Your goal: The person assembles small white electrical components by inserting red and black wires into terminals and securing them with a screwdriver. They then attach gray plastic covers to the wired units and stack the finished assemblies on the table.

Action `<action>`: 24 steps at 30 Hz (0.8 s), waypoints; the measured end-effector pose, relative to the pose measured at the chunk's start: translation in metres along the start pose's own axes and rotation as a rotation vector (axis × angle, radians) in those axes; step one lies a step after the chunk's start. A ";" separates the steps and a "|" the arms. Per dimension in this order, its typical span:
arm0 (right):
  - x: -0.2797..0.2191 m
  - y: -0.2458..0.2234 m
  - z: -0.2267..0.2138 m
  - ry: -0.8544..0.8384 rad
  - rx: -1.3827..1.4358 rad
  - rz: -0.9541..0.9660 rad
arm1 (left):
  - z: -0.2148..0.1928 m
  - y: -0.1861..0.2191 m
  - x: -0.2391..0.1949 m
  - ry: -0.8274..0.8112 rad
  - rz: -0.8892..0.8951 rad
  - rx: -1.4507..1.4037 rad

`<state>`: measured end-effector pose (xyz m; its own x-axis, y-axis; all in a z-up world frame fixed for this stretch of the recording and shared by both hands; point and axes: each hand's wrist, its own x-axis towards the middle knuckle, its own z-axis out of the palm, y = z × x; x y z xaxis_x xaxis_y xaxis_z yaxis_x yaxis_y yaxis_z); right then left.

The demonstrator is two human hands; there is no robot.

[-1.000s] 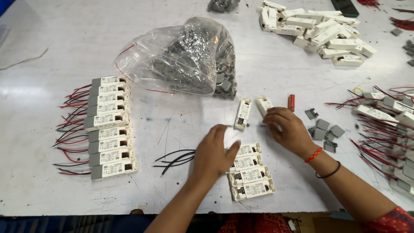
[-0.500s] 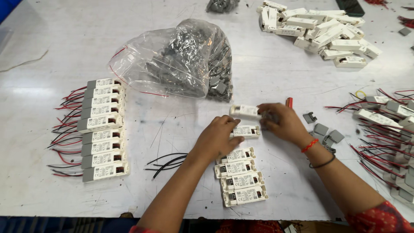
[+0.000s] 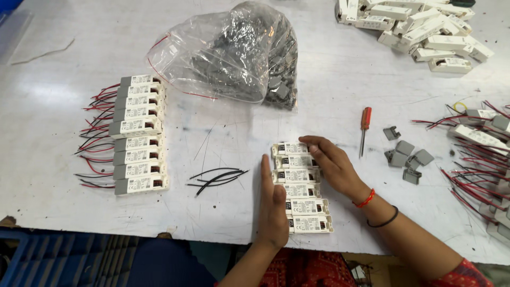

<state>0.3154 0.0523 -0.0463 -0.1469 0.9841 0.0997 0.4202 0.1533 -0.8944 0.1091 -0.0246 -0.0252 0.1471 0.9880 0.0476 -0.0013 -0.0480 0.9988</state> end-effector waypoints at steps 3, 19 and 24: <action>-0.009 -0.004 0.002 0.134 0.540 0.125 | 0.001 -0.007 0.011 -0.020 0.043 -0.205; -0.048 -0.032 0.035 0.164 0.600 0.069 | 0.009 -0.022 0.034 -0.123 0.078 -0.408; -0.031 -0.004 -0.015 0.315 0.329 -0.044 | -0.025 0.007 0.041 0.023 0.085 0.069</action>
<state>0.3319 0.0222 -0.0392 0.1427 0.9643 0.2230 0.1056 0.2091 -0.9722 0.0902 0.0194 -0.0164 0.1262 0.9830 0.1336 0.0556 -0.1414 0.9884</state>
